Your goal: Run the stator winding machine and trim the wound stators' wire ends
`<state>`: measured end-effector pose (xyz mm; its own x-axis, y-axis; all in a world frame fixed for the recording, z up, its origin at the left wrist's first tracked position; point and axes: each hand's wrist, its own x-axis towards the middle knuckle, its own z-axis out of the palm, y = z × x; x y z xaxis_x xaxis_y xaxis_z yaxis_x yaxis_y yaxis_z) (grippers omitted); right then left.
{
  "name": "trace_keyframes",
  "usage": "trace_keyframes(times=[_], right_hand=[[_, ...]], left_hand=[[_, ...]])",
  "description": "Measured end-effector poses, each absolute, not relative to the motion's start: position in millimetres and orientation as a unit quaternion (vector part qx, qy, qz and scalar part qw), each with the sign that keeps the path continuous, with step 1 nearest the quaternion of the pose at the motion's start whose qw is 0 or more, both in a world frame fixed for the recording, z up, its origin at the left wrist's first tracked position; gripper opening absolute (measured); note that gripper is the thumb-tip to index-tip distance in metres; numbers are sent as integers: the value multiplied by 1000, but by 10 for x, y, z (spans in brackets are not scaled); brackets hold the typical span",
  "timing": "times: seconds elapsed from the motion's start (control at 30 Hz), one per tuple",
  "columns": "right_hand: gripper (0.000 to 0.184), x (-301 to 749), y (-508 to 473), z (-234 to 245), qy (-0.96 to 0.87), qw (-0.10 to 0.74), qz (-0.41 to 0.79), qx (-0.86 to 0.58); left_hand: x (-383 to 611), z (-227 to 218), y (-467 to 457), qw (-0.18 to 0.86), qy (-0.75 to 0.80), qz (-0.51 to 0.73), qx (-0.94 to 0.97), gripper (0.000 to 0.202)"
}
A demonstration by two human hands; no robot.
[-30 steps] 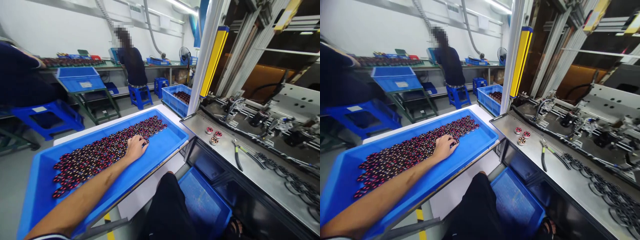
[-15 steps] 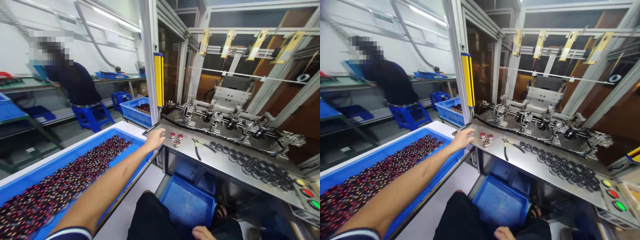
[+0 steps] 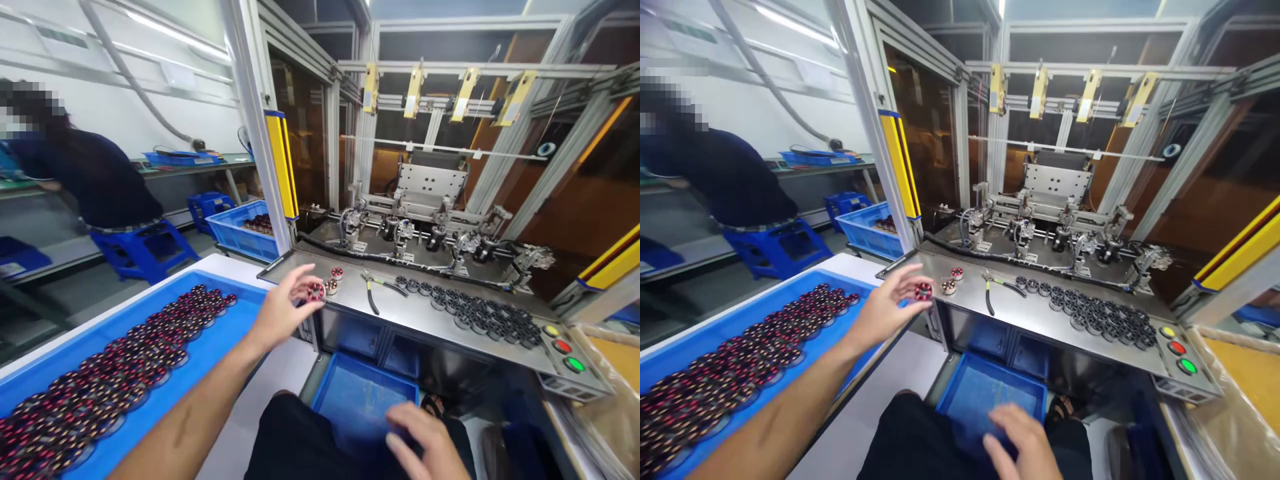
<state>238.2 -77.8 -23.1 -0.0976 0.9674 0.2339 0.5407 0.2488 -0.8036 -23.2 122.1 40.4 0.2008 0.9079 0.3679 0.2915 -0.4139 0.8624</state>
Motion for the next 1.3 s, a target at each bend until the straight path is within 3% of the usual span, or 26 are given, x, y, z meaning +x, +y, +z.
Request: trace_keyframes(times=[0.07,0.2,0.33,0.53,0.67,0.83,1.03,1.3], right_hand=[[23,2311,-582,141,-699,411,290,-508],[27,2014,-329,554,-639,443,406,-481],[36,1821,-387,496,-574,425,536,-449],[34,2267,-417,298,-515,372,712,-298],[21,2475,-419,71,-491,346,734,-317],[46,2125,-561,-133,-354,382,798,-303],[30,1989,-726,-37,-266,403,817,-315],[21,2207,-894,-85,-356,382,799,-298]], left_hand=[[-185,314,699,318,398,500,700,64],[-120,102,-48,281,329,531,729,71],[-105,64,-274,328,285,522,734,76],[-17,128,-226,501,218,512,663,82],[48,124,-195,502,192,514,668,85],[97,145,-157,479,182,505,695,89],[86,180,-88,485,181,499,695,89],[94,133,-62,517,167,507,669,78]])
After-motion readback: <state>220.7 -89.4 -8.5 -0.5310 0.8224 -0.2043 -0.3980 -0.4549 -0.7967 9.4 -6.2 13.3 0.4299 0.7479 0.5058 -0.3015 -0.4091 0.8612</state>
